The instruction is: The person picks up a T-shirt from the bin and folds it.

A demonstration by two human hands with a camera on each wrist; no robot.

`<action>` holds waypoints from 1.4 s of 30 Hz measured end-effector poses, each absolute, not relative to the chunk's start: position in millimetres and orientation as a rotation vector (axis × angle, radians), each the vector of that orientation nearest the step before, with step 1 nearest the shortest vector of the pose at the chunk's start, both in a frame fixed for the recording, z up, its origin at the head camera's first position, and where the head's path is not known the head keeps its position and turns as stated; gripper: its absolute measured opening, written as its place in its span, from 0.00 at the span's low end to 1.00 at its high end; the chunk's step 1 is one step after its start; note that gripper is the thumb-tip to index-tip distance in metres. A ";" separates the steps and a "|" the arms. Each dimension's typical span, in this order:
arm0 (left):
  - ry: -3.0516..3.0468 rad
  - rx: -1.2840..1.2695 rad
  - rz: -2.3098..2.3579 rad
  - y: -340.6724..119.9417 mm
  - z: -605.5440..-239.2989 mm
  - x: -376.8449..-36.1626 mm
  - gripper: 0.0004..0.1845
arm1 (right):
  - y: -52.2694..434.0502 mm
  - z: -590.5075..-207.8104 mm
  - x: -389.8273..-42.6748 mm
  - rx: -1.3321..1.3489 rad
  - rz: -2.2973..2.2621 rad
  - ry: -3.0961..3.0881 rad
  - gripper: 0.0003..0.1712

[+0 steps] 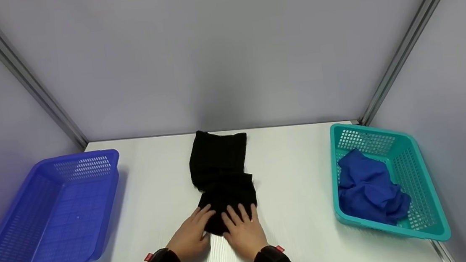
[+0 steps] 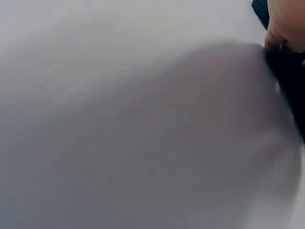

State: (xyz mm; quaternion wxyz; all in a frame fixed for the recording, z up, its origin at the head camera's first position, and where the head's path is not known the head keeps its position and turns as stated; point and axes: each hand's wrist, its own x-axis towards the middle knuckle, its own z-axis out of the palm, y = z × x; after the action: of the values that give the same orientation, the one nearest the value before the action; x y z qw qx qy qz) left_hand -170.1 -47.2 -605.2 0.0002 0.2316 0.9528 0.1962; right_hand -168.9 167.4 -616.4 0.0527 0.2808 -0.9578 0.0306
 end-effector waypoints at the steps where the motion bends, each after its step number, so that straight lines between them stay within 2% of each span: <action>1: 3.017 0.753 0.536 -46.7 -606.8 -169.2 0.28 | 168.5 -617.0 -171.2 0.802 0.079 -2.916 0.30; 6: 3.131 0.768 0.298 -42.7 -612.9 -168.0 0.27 | 167.8 -621.3 -181.6 0.612 0.183 -2.944 0.27; 11: 3.213 0.818 0.222 -47.3 -614.1 -169.9 0.29 | 167.1 -618.3 -185.9 0.625 0.601 -2.925 0.20; 19: 3.314 0.925 0.235 -56.0 -617.2 -166.2 0.13 | 171.8 -606.3 -176.3 0.806 0.711 -2.760 0.13; 21: 3.326 0.944 0.270 -55.9 -613.0 -164.9 0.11 | 171.7 -605.4 -171.3 0.851 0.641 -2.737 0.18; 25: 3.272 1.032 0.402 -55.8 -597.4 -160.1 0.10 | 168.8 -605.1 -161.8 0.905 0.475 -2.706 0.38; 27: 3.232 1.103 0.467 -56.3 -588.8 -157.6 0.11 | 168.8 -604.6 -158.7 0.880 0.443 -2.698 0.43; 30: 3.209 1.198 0.589 -58.6 -579.2 -155.0 0.13 | 174.2 -601.0 -156.5 0.822 0.469 -2.685 0.39; 35: 3.221 1.260 0.867 -63.7 -568.9 -152.9 0.15 | 193.8 -585.1 -154.9 0.781 0.784 -2.732 0.28; 38: 3.115 1.155 1.088 -65.4 -560.9 -150.8 0.14 | 206.5 -569.4 -155.6 0.745 1.027 -2.803 0.25; 42: 2.873 0.907 1.369 -67.5 -548.4 -146.9 0.11 | 220.4 -544.3 -159.4 0.777 1.231 -2.894 0.14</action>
State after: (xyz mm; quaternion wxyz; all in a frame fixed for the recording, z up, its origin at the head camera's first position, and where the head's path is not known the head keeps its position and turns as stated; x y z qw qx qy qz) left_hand -146.9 -67.5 -548.4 -0.0836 0.2732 0.8652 0.4122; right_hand -159.4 220.4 -544.3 -0.0492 0.2396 -0.8922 0.3796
